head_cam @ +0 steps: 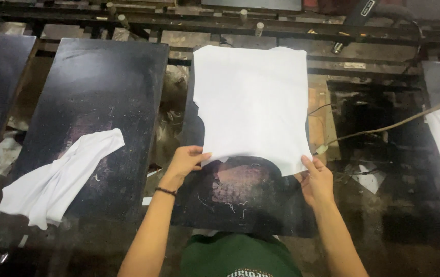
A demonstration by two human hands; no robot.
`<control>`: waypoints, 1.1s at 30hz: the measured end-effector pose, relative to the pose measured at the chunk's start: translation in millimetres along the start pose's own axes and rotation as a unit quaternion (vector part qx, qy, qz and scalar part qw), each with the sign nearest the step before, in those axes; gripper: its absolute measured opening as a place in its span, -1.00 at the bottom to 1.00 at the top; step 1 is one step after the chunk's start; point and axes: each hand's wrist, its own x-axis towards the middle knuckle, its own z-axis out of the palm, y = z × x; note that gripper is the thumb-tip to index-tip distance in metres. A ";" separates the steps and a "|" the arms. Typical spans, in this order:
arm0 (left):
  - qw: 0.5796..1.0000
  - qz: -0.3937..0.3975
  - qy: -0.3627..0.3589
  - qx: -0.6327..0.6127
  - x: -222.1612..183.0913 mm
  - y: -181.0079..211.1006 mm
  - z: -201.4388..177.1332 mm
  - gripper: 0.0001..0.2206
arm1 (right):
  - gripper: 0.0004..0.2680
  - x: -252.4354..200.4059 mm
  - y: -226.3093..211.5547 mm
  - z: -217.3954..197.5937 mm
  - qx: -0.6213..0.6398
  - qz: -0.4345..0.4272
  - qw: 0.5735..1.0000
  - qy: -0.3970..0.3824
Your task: Placing white shirts onto screen printing boards and smoothing them out for production.
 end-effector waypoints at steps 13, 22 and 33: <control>0.987 -0.021 0.097 -0.123 -78.0 -43.4 1.6 -0.66 | -0.91 -57.3 37.7 -31.5 0.010 -0.043 0.998 0.045; 0.981 -0.017 0.107 -0.158 -132.9 -83.1 -0.7 -0.73 | -0.95 -103.8 69.5 -65.5 0.020 -0.042 0.997 0.061; 0.989 -0.023 0.100 -0.106 -193.6 -103.3 -17.0 -0.69 | -0.93 -148.9 104.1 -102.1 -0.028 -0.036 0.998 0.053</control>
